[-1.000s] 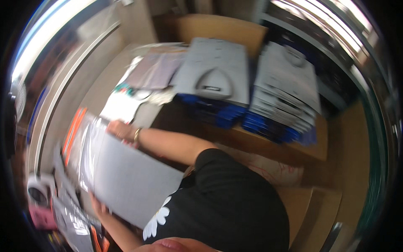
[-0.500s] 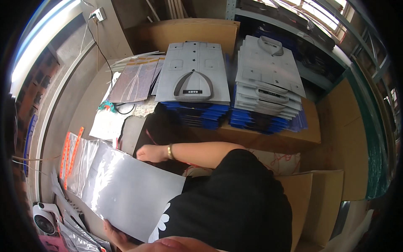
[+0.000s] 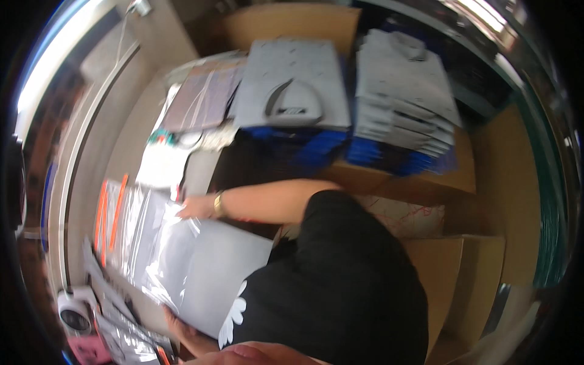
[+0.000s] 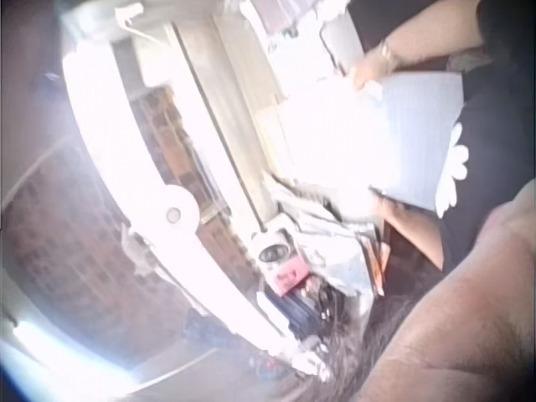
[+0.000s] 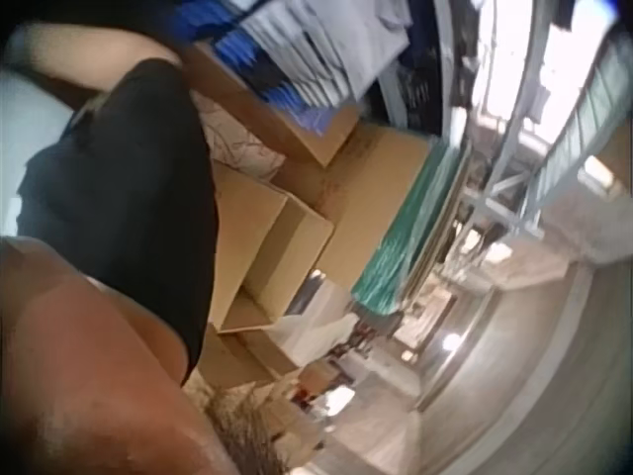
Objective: The person repeatedly picks up gray rectangular panels and places them into clear plastic bags on a cluttered workbench. The person then stacks the packaged items and places them into a cardboard box. The person also handles blue rectangular items in a similar manner.
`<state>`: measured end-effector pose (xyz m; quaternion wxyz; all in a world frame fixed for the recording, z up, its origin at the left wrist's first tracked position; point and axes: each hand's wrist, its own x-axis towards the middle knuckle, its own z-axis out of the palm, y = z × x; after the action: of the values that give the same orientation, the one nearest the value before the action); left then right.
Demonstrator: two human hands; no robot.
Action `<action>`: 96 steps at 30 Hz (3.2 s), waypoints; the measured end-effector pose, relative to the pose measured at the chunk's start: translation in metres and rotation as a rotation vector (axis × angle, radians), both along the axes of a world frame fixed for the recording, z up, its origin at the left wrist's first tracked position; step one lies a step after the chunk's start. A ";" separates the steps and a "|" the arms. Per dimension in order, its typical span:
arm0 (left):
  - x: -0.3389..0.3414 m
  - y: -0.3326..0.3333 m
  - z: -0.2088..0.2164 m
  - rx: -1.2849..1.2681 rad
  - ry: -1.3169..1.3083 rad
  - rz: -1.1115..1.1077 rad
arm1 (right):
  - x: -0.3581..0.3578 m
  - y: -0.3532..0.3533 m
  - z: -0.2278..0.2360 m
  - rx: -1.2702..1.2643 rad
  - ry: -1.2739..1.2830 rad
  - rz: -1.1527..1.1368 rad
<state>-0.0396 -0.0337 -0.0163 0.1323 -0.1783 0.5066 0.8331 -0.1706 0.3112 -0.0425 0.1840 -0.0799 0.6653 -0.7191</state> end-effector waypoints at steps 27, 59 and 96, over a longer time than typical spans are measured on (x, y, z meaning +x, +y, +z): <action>0.075 0.016 0.024 -0.229 0.217 -0.078 | -0.002 0.106 0.083 0.986 0.590 -0.503; -0.059 0.065 -0.003 -1.488 0.797 -0.317 | 0.043 0.071 0.042 0.755 1.316 -0.094; -0.089 0.072 0.069 -1.597 0.848 -0.253 | 0.186 0.080 0.055 -0.524 -0.568 -0.136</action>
<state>-0.1285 0.0382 0.0527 -0.1375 0.1612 0.9545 0.2098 0.0157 0.3917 0.0126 0.2859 0.1223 0.3858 -0.8686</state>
